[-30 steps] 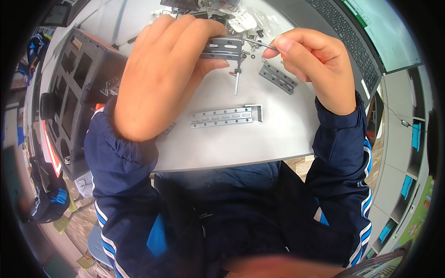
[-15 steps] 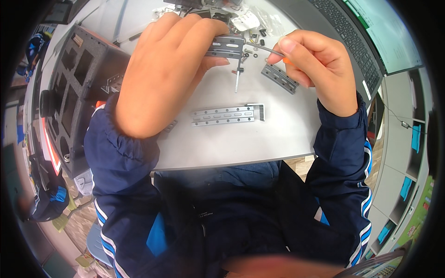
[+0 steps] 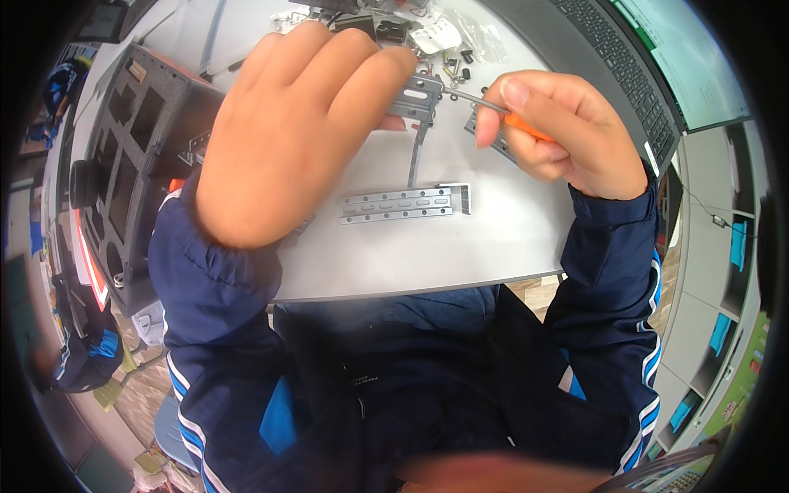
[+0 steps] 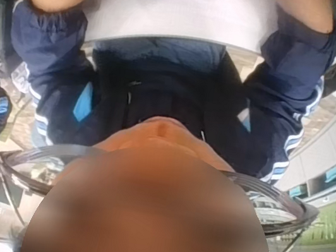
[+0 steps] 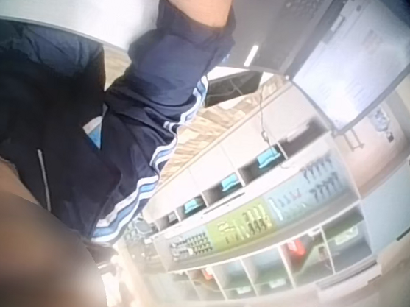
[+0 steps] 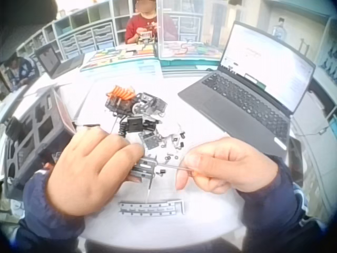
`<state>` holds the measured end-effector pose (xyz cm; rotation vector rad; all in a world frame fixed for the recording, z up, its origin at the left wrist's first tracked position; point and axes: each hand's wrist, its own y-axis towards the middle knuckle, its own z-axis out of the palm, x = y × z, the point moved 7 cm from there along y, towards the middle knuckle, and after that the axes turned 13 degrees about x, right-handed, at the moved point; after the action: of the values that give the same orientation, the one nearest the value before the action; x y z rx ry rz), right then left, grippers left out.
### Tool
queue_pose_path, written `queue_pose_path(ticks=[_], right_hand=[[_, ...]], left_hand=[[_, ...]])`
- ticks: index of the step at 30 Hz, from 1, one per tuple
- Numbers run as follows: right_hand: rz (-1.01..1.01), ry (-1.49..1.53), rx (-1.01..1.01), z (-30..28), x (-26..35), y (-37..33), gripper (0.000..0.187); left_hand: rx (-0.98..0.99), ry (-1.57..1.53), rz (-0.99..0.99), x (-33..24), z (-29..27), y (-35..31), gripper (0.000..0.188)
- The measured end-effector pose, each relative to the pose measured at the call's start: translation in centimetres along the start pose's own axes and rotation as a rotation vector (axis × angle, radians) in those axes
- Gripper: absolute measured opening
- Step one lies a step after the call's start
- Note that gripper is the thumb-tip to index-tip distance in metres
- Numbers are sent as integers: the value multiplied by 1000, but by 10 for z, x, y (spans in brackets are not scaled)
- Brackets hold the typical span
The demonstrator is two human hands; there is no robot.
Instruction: The person assembles a metal frame by inserting and tightening screws into pre-drilled holes using an orange-handled screwdriver. They handle multiple metal brackets and small fasteners, aligning parts and securing them one at a time.
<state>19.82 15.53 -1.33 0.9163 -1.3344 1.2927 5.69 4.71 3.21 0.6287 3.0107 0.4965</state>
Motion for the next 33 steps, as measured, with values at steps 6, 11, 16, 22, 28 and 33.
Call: queue_pose_path(ticks=[6, 11, 16, 22, 28, 33], right_hand=[[-148, -378, -90, 7, 7, -1, 36], [-455, -899, -220, 17, 21, -3, 15], [-538, -1230, -336, 22, 25, -5, 11], [-612, -1446, -459, 26, 25, -3, 19], [-570, -1377, -486, 24, 23, 0, 22], [-518, -1313, -560, 25, 14, 2, 23]], left_hand=[[96, 48, 22, -5, -3, -6, 45], [206, -25, -1, 2, 3, -9, 37], [224, -82, -52, 9, 6, -9, 28], [246, -151, -91, 9, 7, -6, 16], [4, -48, -49, 11, 2, -1, 20], [136, -212, -205, 20, 13, -5, 22]])
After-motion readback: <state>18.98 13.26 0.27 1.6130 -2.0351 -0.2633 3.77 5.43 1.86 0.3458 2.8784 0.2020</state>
